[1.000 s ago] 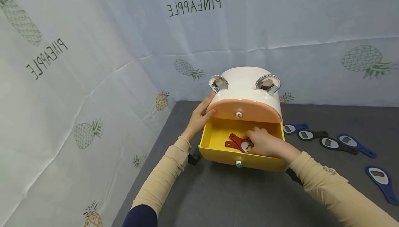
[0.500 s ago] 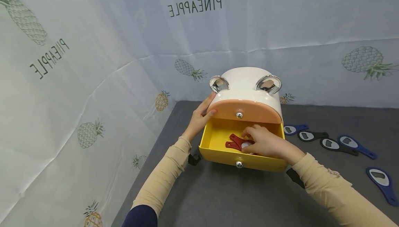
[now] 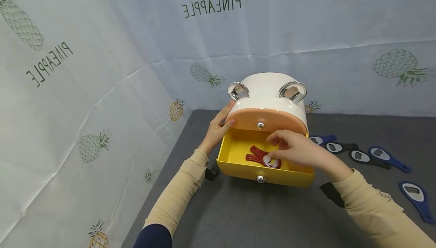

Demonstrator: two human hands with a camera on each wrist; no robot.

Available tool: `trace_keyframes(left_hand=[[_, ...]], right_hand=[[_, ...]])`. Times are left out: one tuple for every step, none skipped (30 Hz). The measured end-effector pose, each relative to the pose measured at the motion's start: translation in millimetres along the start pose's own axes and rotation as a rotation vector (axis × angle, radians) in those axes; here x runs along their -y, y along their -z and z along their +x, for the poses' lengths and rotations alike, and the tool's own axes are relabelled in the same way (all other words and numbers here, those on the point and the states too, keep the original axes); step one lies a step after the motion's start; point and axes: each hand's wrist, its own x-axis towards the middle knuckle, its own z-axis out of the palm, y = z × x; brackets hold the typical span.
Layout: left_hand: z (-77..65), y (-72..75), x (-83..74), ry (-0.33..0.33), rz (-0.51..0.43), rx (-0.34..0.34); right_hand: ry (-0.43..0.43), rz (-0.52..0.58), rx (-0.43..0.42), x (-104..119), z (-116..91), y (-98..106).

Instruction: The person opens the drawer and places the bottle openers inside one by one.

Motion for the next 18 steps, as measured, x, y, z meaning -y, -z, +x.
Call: trace_keyframes(left_hand=[[-0.1, 0.1, -0.3, -0.002, 0.000, 0.001], [-0.3, 0.1, -0.4, -0.003, 0.002, 0.001], [-0.4, 0.1, -0.6, -0.002, 0.000, 0.001], [-0.6, 0.0, -0.7, -0.002, -0.002, 0.001], [-0.6, -0.1, -0.6, -0.004, -0.005, 0.001], [-0.6, -0.1, -0.7, -0.004, -0.007, 0.000], [-0.7, -0.2, -0.8, -0.002, -0.008, -0.002], [-0.6, -0.2, -0.8, 0.001, -0.009, -0.002], [-0.5, -0.2, -0.9, 0.001, -0.010, -0.003], [-0.3, -0.1, -0.9, 0.001, -0.010, -0.003], [-0.2, -0.1, -1.1, 0.004, -0.010, -0.001], [-0.2, -0.1, -1.2, 0.006, -0.011, -0.001], [-0.1, -0.1, -1.3, 0.010, -0.010, 0.000], [0.0, 0.0, -1.3, 0.010, -0.011, 0.001], [0.0, 0.0, -1.4, 0.009, -0.014, 0.001], [0.0, 0.0, -1.4, 0.010, -0.013, 0.000], [0.1, 0.1, -1.5, 0.008, -0.013, -0.001], [0.2, 0.1, -1.5, 0.008, -0.012, -0.002]], right_hand=[[-0.003, -0.014, -0.022, 0, -2, 2], [-0.006, -0.014, -0.035, -1, -4, 4], [-0.017, -0.011, -0.049, -1, -6, 6], [-0.027, -0.010, -0.064, -1, -8, 8], [-0.036, -0.015, -0.081, -2, -11, 10], [-0.044, -0.021, -0.098, -3, -13, 12], [-0.050, -0.025, -0.118, -4, -15, 14], [-0.050, -0.030, -0.141, -5, -17, 15], [-0.051, -0.035, -0.163, -6, -20, 17], [-0.044, -0.043, -0.186, -8, -22, 19], [-0.038, -0.048, -0.207, -9, -25, 20], [-0.034, -0.050, -0.227, -11, -27, 21], [-0.028, -0.051, -0.248, -13, -30, 22], [-0.029, -0.049, -0.266, -15, -32, 23], [-0.031, -0.047, -0.283, -17, -35, 24], [-0.037, -0.046, -0.302, -19, -38, 25], [-0.046, -0.046, -0.318, -21, -41, 26], [-0.055, -0.050, -0.334, -24, -44, 27]])
